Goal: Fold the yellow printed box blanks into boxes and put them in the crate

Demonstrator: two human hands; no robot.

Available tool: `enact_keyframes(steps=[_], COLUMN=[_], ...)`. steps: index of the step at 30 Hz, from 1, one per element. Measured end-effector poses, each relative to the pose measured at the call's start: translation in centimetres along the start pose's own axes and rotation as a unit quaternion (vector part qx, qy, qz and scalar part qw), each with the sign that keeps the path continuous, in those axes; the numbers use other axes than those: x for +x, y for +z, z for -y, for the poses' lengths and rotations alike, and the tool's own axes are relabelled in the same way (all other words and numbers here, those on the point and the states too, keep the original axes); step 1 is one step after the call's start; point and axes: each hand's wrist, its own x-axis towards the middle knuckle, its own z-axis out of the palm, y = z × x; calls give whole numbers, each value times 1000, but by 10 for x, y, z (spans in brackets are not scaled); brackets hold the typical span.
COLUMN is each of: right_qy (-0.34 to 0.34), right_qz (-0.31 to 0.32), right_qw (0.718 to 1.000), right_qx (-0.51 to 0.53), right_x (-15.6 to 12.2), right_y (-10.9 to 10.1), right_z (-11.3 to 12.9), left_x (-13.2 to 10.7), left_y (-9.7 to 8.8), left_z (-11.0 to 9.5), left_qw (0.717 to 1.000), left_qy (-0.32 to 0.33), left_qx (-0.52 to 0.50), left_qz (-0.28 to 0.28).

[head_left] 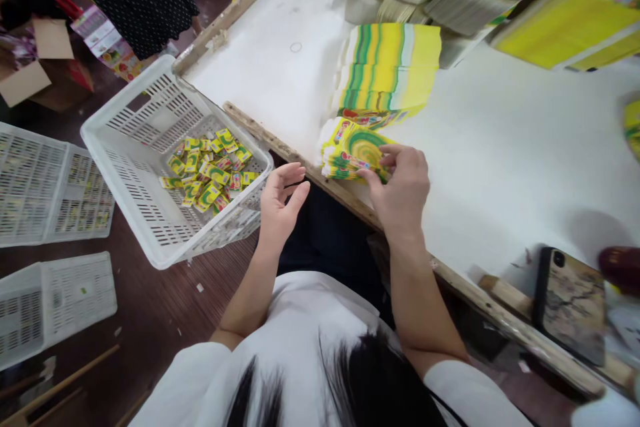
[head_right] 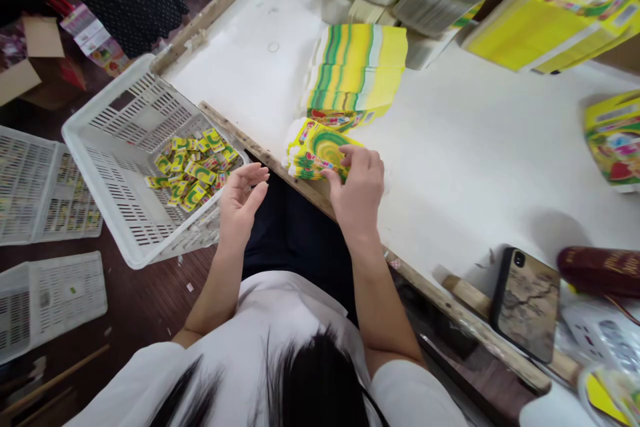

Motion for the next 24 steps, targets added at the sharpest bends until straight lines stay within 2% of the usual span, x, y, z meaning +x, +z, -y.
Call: enact_keyframes(steps=[4,8,10,12,14,16,21,24], right_qy=[7,23,11,-14,-31,-23,18,9], right_qz=[-30,-54,-14,63,135,156,91,92], right_qw=[998,986,978,966,948,934,928,931], right_qx=[59,154,208,252,287,320,360,353], right_x=[-2,-7,-13,-20,-29,-39,-60,-66], right_y=[-4,-16,-22,-25,-24,-18,1,5], right_z=[4,22,37,51,62,70,84,89], left_x=[-2,-4,-6,-9,-13,-14,-13,-15], left_y=[3,8,12,18,24,29,33,33], left_z=[-1,1,2,-1,-7,-15,-27,-27], left_qw=[1000,998,996,992,986,977,969,968], left_qy=[-10,-26,-20,-23,-39,-40,18,49], left_qx=[-6,-21,-54,-105,-161,-207,-209,-187], left_qz=[19,54,72,71,38,-12,-132,-159])
